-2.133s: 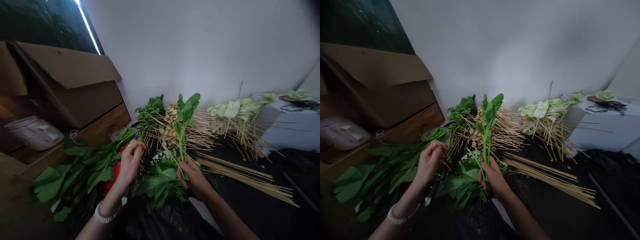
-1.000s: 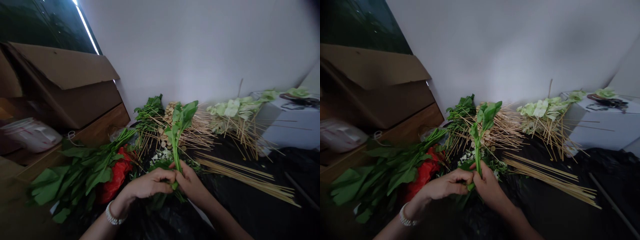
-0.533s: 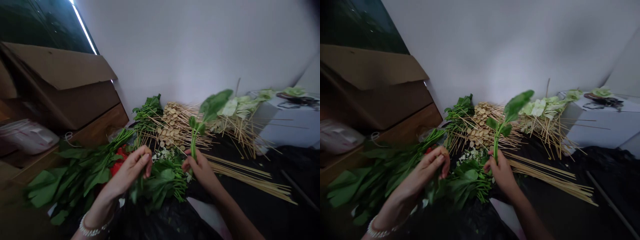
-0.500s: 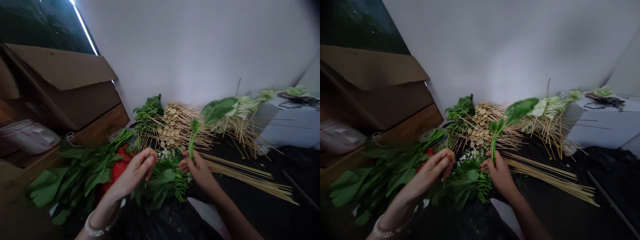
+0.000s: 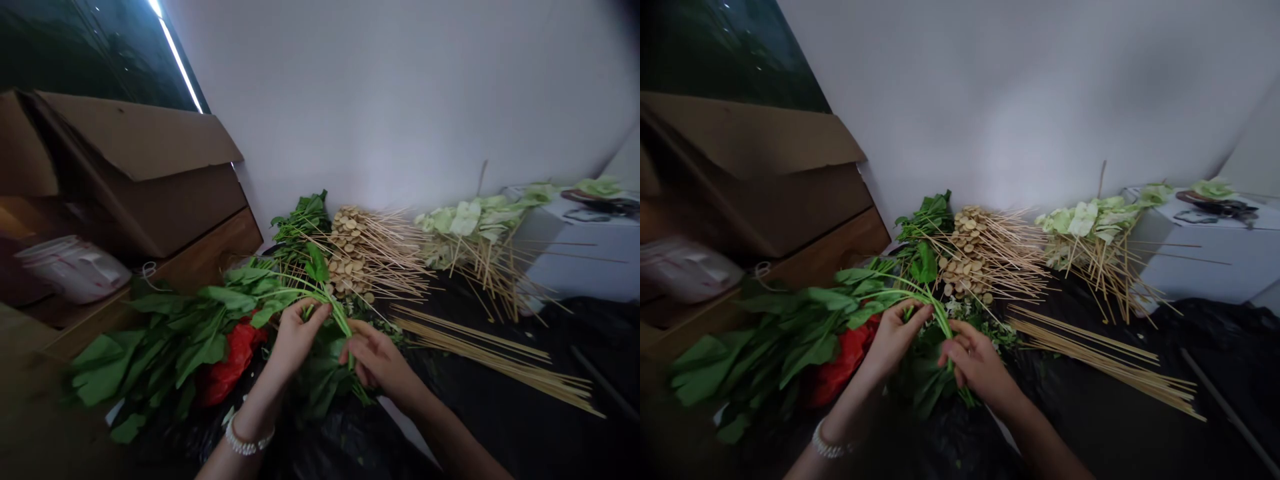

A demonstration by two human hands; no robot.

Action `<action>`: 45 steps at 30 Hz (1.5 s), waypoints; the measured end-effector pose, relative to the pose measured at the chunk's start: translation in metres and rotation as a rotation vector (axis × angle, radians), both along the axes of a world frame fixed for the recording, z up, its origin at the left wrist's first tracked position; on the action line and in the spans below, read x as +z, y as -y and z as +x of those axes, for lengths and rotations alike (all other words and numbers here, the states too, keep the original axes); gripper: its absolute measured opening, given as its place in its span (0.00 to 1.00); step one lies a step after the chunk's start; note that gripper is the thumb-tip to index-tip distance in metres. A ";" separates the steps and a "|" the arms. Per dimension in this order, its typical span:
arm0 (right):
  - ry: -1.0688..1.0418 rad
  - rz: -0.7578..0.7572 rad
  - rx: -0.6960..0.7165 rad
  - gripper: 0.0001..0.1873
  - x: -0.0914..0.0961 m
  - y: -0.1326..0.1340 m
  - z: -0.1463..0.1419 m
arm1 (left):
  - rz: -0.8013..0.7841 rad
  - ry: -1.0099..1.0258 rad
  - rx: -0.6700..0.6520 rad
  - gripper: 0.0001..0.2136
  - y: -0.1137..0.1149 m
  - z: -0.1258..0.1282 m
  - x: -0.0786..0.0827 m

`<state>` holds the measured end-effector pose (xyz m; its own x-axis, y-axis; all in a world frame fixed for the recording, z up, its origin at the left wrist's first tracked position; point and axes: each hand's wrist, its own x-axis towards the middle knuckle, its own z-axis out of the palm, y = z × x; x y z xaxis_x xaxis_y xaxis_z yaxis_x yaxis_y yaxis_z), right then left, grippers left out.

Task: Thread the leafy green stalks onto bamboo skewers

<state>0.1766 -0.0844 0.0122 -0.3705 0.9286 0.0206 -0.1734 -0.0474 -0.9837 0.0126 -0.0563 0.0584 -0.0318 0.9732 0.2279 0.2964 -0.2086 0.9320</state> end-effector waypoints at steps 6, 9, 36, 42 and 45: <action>-0.150 -0.088 0.152 0.17 0.004 0.003 0.004 | -0.048 -0.097 -0.169 0.16 0.000 -0.018 0.011; -0.129 -0.068 0.120 0.17 0.004 0.002 0.004 | 0.079 -0.254 -0.092 0.12 0.006 -0.027 0.011; -0.082 -0.090 0.070 0.19 -0.003 -0.004 0.006 | 0.419 -0.574 0.170 0.10 -0.008 -0.072 0.010; -0.099 -0.090 0.068 0.19 -0.009 -0.006 0.007 | 0.346 -0.398 0.198 0.13 -0.004 -0.075 0.027; -0.111 -0.095 0.116 0.18 -0.011 -0.005 0.007 | 0.373 -0.522 0.030 0.11 0.011 -0.055 0.026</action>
<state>0.1833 -0.0790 0.0016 -0.4756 0.8795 -0.0183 -0.2683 -0.1648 -0.9491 -0.0427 -0.0669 0.0848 0.1492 0.8258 0.5438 0.7019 -0.4758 0.5300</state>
